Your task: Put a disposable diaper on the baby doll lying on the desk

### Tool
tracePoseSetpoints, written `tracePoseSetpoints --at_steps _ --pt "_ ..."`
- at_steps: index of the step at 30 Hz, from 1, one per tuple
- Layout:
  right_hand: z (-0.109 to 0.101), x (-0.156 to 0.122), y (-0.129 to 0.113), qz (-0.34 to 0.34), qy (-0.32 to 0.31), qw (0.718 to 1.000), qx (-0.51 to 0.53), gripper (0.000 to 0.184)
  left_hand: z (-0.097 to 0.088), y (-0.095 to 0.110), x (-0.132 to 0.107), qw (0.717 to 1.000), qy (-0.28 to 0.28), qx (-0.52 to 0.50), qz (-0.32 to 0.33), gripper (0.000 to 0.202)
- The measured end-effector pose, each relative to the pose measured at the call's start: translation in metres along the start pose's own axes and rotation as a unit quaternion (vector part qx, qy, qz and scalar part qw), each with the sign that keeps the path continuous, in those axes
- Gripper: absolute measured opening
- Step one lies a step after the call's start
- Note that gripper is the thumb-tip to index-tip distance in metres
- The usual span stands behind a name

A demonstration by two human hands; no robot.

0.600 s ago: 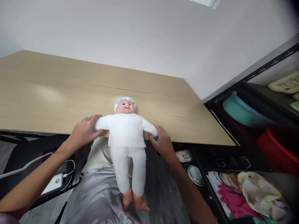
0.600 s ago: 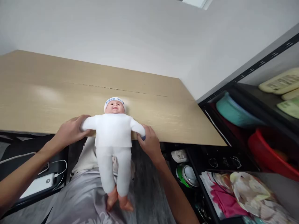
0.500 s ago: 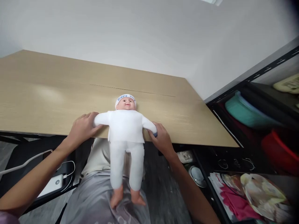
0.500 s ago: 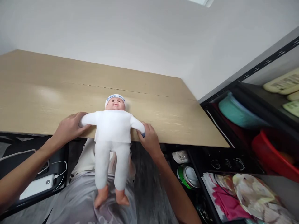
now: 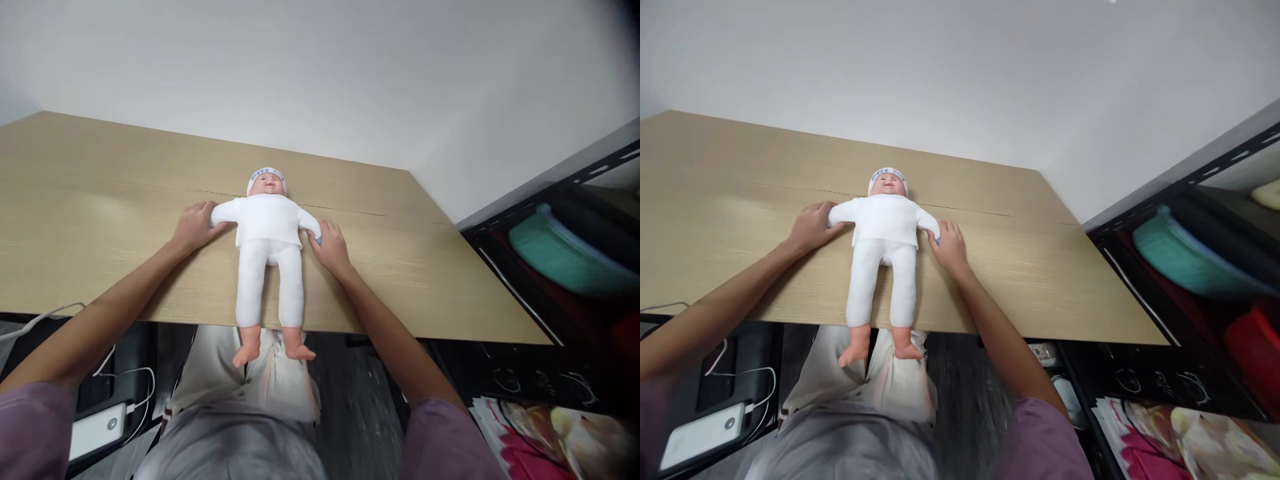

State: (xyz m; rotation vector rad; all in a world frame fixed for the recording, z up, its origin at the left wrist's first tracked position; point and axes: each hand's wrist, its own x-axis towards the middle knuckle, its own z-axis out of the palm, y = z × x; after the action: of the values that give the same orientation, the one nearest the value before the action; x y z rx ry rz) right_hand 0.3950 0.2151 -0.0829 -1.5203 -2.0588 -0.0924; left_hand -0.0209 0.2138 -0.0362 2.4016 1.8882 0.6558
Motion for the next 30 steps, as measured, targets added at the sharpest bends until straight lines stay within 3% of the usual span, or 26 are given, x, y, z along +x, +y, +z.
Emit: tracePoseSetpoints --at_steps 8,12,18,23,26,30 --pt "0.033 0.064 0.04 -0.026 0.018 0.999 0.036 0.057 0.033 -0.026 0.079 0.998 0.055 0.012 0.015 0.071" --pt "0.043 0.083 0.049 -0.028 0.029 0.996 0.081 0.063 0.046 -0.034 0.104 0.997 0.075 0.01 0.022 0.07" --pt "0.04 0.089 0.06 -0.03 0.007 0.993 0.11 0.071 0.044 -0.043 0.102 0.997 0.061 -0.018 0.042 0.082" --pt "0.031 0.085 0.076 -0.019 -0.05 0.989 0.136 0.073 0.034 -0.072 0.098 0.994 0.007 -0.072 0.08 0.094" --pt "0.03 0.085 0.078 -0.02 -0.047 0.989 0.137 0.071 0.03 -0.083 0.097 0.995 -0.002 -0.077 0.07 0.093" --pt "0.032 0.082 0.075 -0.023 -0.014 0.994 0.108 0.068 0.029 -0.079 0.09 0.996 0.02 -0.062 0.056 0.089"
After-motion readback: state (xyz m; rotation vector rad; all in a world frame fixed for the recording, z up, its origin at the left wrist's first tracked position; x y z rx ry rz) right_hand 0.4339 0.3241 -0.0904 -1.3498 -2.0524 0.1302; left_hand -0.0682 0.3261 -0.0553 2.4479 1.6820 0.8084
